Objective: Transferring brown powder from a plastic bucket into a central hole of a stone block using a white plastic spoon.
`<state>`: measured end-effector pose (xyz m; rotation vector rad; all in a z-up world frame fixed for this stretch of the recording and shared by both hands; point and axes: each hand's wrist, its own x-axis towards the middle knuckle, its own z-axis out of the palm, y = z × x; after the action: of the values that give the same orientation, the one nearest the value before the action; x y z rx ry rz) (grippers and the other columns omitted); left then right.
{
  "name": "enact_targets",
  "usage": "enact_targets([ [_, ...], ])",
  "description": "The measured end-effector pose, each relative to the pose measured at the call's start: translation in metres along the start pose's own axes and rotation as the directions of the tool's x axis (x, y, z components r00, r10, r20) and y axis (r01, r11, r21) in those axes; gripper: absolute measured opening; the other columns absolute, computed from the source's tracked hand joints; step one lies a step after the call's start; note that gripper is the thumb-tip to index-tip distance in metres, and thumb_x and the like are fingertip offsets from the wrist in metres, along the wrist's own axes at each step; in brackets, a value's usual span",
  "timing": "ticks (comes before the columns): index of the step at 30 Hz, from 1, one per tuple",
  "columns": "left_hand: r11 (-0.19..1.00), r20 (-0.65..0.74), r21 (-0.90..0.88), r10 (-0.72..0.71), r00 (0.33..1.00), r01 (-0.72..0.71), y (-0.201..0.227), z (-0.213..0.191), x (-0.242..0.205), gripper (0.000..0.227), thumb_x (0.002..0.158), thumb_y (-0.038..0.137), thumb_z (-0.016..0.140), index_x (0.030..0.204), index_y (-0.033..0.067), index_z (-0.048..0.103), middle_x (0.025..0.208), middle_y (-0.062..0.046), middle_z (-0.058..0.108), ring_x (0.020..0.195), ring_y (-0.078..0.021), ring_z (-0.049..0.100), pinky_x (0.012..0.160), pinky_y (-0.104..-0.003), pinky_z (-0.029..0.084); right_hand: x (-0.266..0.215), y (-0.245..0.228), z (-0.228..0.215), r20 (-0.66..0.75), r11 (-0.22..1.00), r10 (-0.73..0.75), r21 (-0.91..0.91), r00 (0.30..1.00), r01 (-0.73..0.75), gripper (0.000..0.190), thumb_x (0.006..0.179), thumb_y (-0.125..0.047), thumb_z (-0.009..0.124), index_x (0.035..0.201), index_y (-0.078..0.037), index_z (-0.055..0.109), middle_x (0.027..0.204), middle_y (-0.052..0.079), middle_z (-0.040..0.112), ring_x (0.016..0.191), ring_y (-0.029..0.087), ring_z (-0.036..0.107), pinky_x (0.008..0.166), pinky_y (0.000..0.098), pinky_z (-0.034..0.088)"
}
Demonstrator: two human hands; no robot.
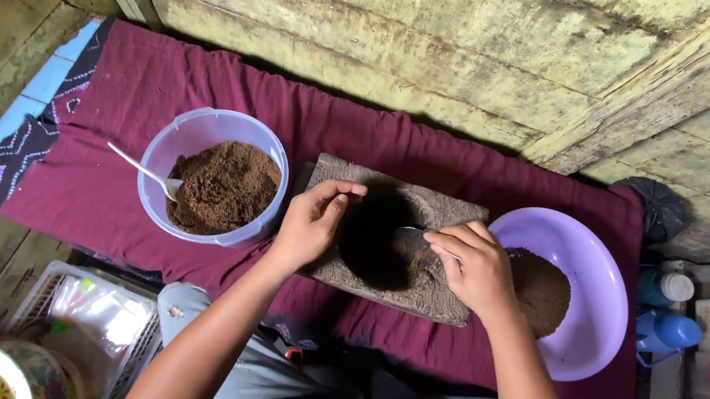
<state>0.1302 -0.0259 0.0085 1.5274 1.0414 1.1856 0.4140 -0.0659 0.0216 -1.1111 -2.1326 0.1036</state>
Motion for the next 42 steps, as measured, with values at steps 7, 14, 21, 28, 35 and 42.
enact_targets([
  [7, 0.998, -0.167, -0.019, 0.059, 0.984, -0.063, 0.022, -0.016, -0.009, 0.031, 0.100, 0.000, 0.052, 0.121, 0.0047, 0.073, 0.111, -0.018, 0.076, 0.112, -0.0283, 0.070, 0.101, -0.046, 0.052, -0.001, 0.026, 0.012, -0.084, 0.968, 0.151, 0.214, 0.985, -0.130, 0.018, 0.094, -0.009, 0.070, 0.107, -0.015, 0.081, 0.093, 0.004, 0.077, 0.083, 0.027, 0.069, 0.076, 0.0392, 0.055],
  [14, 0.976, -0.374, -0.045, 0.181, 0.910, -0.213, 0.018, -0.020, -0.046, 0.032, 0.100, -0.006, 0.045, 0.121, -0.0020, 0.070, 0.120, -0.019, 0.069, 0.117, -0.0288, 0.064, 0.102, -0.043, 0.051, 0.054, 0.006, 0.024, -0.024, 0.873, 0.322, 0.395, 0.947, -0.287, 0.018, 0.097, -0.009, 0.070, 0.110, -0.014, 0.082, 0.097, 0.007, 0.080, 0.090, 0.021, 0.074, 0.085, 0.0357, 0.056],
  [21, 0.977, -0.327, 0.079, 0.212, 0.921, -0.197, 0.018, -0.030, -0.051, 0.038, 0.093, -0.012, 0.049, 0.124, -0.0029, 0.069, 0.119, -0.020, 0.067, 0.115, -0.0350, 0.065, 0.098, -0.045, 0.053, 0.055, 0.027, 0.039, 0.124, 0.896, 0.221, 0.367, 0.967, -0.251, 0.018, 0.095, -0.009, 0.070, 0.107, -0.013, 0.083, 0.093, 0.009, 0.080, 0.091, 0.028, 0.070, 0.089, 0.0429, 0.052],
  [28, 0.969, -0.262, 0.153, 0.230, 0.937, -0.195, 0.009, -0.024, -0.048, 0.044, 0.090, -0.015, 0.048, 0.128, -0.0027, 0.067, 0.120, -0.021, 0.066, 0.116, -0.0409, 0.065, 0.099, -0.049, 0.054, 0.049, 0.041, 0.020, 0.091, 0.909, 0.230, 0.337, 0.969, -0.247, 0.017, 0.096, -0.013, 0.071, 0.109, -0.013, 0.082, 0.097, 0.007, 0.080, 0.095, 0.025, 0.068, 0.091, 0.0386, 0.051],
  [35, 0.833, -0.060, 0.526, 0.237, 0.970, -0.171, 0.014, -0.026, -0.052, 0.048, 0.090, -0.001, 0.056, 0.138, -0.0038, 0.058, 0.137, -0.025, 0.057, 0.132, -0.0454, 0.054, 0.111, -0.051, 0.044, 0.056, 0.034, 0.036, 0.146, 0.881, 0.200, 0.406, 0.969, -0.243, 0.016, 0.094, -0.012, 0.072, 0.106, -0.013, 0.083, 0.092, 0.009, 0.081, 0.093, 0.028, 0.068, 0.092, 0.0411, 0.050],
  [42, 0.204, 0.240, 0.956, -0.142, 0.960, -0.209, -0.004, 0.006, -0.035, 0.071, 0.100, 0.050, 0.032, 0.151, 0.0037, 0.049, 0.165, -0.018, 0.037, 0.158, -0.0362, 0.016, 0.124, -0.062, 0.008, -0.016, 0.050, -0.025, -0.048, 0.880, 0.427, 0.249, 0.903, -0.404, 0.017, 0.098, -0.012, 0.071, 0.111, -0.016, 0.082, 0.094, 0.002, 0.078, 0.096, 0.018, 0.070, 0.093, 0.0330, 0.053],
])
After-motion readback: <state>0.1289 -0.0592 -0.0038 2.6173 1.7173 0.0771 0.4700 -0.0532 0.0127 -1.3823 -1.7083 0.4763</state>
